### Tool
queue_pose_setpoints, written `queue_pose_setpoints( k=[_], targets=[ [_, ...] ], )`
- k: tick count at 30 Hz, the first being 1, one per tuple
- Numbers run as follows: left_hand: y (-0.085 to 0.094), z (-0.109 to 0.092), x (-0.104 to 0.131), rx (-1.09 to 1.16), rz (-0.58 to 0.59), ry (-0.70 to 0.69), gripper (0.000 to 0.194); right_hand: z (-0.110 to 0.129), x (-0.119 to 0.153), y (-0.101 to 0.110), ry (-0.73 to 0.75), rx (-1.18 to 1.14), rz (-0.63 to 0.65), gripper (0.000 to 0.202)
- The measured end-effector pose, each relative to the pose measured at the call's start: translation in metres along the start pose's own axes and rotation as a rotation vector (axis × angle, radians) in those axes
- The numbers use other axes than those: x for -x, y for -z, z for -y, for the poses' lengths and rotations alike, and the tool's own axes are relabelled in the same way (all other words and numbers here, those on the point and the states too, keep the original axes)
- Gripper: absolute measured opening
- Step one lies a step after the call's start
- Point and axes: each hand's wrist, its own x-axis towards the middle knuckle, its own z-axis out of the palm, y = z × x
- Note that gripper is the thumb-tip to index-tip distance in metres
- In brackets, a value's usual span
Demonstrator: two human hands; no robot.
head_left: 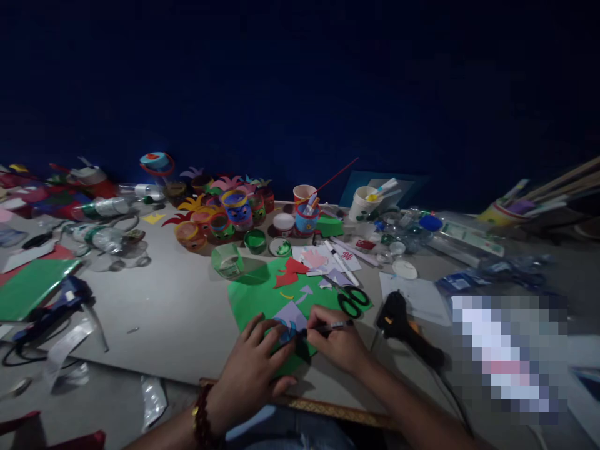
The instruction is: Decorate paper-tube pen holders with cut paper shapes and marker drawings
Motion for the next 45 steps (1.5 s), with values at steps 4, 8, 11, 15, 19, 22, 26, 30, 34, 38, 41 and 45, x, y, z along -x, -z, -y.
queue_pose_setpoints(
  k=[4, 8, 11, 15, 19, 22, 26, 30, 34, 38, 41, 45],
  targets=[
    [0.0013, 0.0010, -0.0004, -0.006, 0.000, -0.014, 0.054, -0.0034, 0.0001, -0.0010, 0.004, -0.021, -0.003, 0.011],
    [0.0015, 0.0016, -0.0006, -0.014, -0.011, -0.026, 0.055, -0.0053, -0.0004, -0.0012, 0.011, -0.032, -0.015, 0.012],
    [0.0007, 0.0017, -0.0001, -0.025, -0.032, -0.033, 0.055, -0.0051, -0.0013, -0.0006, 0.012, -0.037, -0.014, 0.012],
    [0.0011, 0.0011, -0.0001, -0.021, -0.031, -0.029, 0.056, -0.0046, -0.0016, 0.0000, 0.014, -0.044, -0.011, 0.012],
    [0.0021, 0.0001, -0.0005, -0.023, -0.021, -0.021, 0.057, -0.0041, -0.0012, 0.0006, 0.012, -0.052, -0.013, 0.012],
    [0.0020, -0.0003, -0.0004, -0.021, -0.007, -0.015, 0.058, -0.0030, -0.0014, 0.0014, 0.009, -0.056, -0.019, 0.012],
    [0.0017, 0.0001, -0.0001, -0.031, 0.004, -0.013, 0.059, -0.0006, -0.0024, 0.0027, 0.008, -0.054, -0.029, 0.012],
    [0.0011, 0.0004, -0.0003, -0.030, -0.010, -0.019, 0.061, 0.0005, -0.0033, 0.0042, 0.009, -0.059, -0.043, 0.013],
    [0.0009, -0.0003, -0.0013, -0.025, -0.016, -0.007, 0.061, -0.0003, -0.0038, 0.0046, 0.001, -0.074, -0.048, 0.012],
    [0.0017, -0.0006, -0.0021, -0.033, -0.020, -0.017, 0.058, -0.0016, -0.0038, 0.0039, -0.001, -0.081, -0.057, 0.013],
    [0.0021, -0.0006, -0.0022, -0.032, -0.028, -0.018, 0.058, -0.0028, -0.0033, 0.0039, -0.001, -0.082, -0.062, 0.013],
    [0.0020, -0.0007, -0.0019, -0.027, -0.028, -0.018, 0.059, -0.0037, -0.0032, 0.0046, -0.004, -0.084, -0.063, 0.013]
  ],
)
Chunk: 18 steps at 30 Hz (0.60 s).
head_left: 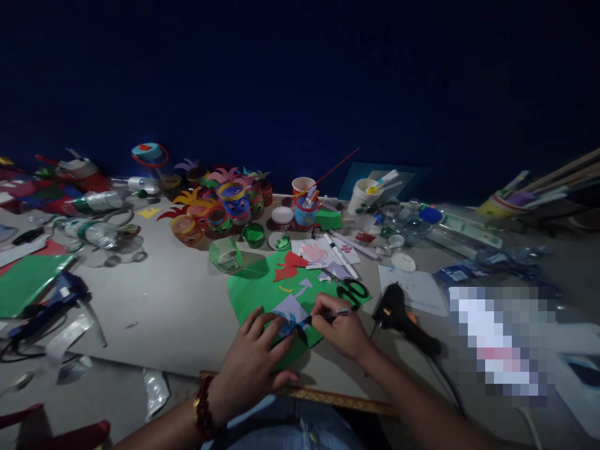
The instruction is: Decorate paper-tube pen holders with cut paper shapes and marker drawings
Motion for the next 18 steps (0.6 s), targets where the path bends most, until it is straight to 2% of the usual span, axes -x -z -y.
queue_pose_setpoints(
  k=[18],
  targets=[
    [-0.0008, 0.0014, 0.0002, -0.012, -0.031, -0.019, 0.055, -0.0022, -0.0012, 0.0013, -0.003, 0.033, -0.059, 0.014]
  ],
)
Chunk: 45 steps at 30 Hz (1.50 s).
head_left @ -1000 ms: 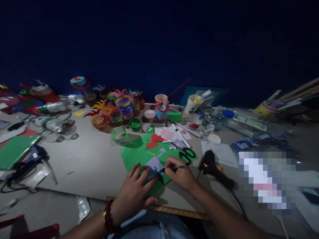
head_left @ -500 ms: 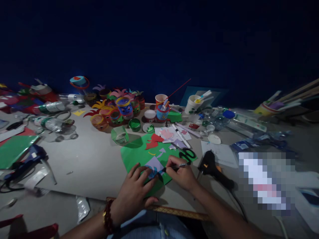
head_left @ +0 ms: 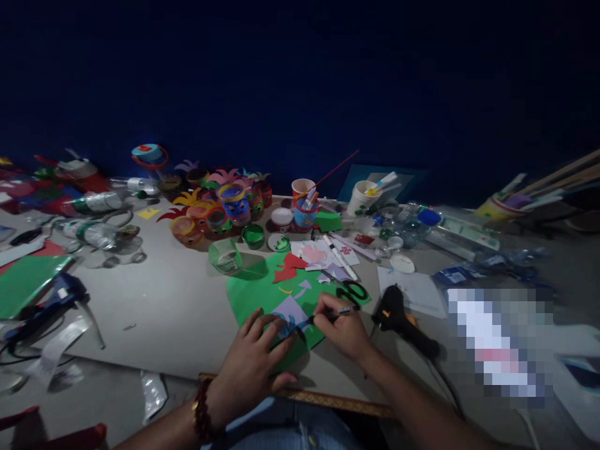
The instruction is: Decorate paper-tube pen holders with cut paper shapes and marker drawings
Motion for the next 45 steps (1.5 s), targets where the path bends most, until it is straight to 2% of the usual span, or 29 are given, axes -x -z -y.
queue_pose_setpoints(
  k=[19, 30, 45],
  targets=[
    [-0.0021, 0.0008, 0.0008, 0.003, -0.021, -0.009, 0.058, 0.0034, 0.0010, 0.0030, 0.032, 0.049, -0.013, 0.014],
    [-0.0007, 0.0009, 0.0000, 0.009, 0.004, -0.004, 0.057, 0.0040, 0.0024, 0.0043, 0.052, 0.100, -0.022, 0.015],
    [0.0002, -0.0001, -0.0003, 0.000, -0.031, -0.008, 0.057, 0.0061, 0.0035, 0.0064, 0.070, 0.134, -0.019, 0.018]
  ],
)
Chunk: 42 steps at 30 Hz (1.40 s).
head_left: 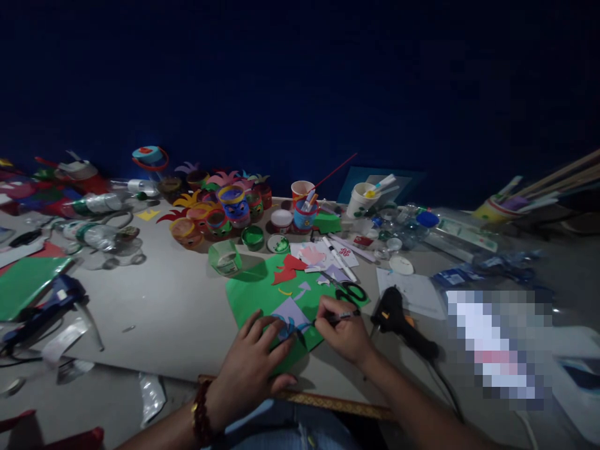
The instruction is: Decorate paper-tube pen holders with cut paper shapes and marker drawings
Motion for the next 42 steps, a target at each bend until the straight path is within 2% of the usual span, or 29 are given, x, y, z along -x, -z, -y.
queue_pose_setpoints(
  k=[7, 15, 21, 24, 27, 31, 34, 42],
  targets=[
    [-0.001, 0.000, 0.001, 0.013, 0.011, 0.005, 0.056, 0.000, 0.000, 0.000, 0.001, -0.022, -0.005, 0.018],
    [0.000, 0.000, 0.002, 0.018, 0.025, 0.013, 0.055, 0.000, 0.001, 0.004, 0.005, -0.104, -0.075, 0.017],
    [0.001, 0.000, 0.001, 0.042, 0.037, 0.023, 0.055, 0.004, -0.003, -0.006, -0.137, -0.393, 0.036, 0.003],
    [0.002, 0.000, 0.001, 0.057, 0.042, 0.028, 0.056, 0.007, -0.009, -0.012, -0.200, -0.474, 0.095, 0.004],
    [0.003, 0.000, 0.000, 0.058, 0.037, 0.021, 0.058, 0.009, -0.014, -0.018, -0.174, -0.431, 0.089, 0.007],
    [0.004, 0.001, 0.000, 0.067, 0.038, 0.019, 0.058, 0.006, -0.017, -0.023, -0.077, -0.324, 0.013, 0.006],
    [0.005, 0.002, -0.001, 0.078, 0.048, 0.016, 0.059, 0.002, -0.017, -0.025, -0.080, -0.299, -0.020, 0.010],
    [0.003, 0.002, 0.001, 0.085, 0.069, 0.025, 0.061, 0.002, -0.016, -0.023, -0.079, -0.280, 0.010, 0.012]
  ],
)
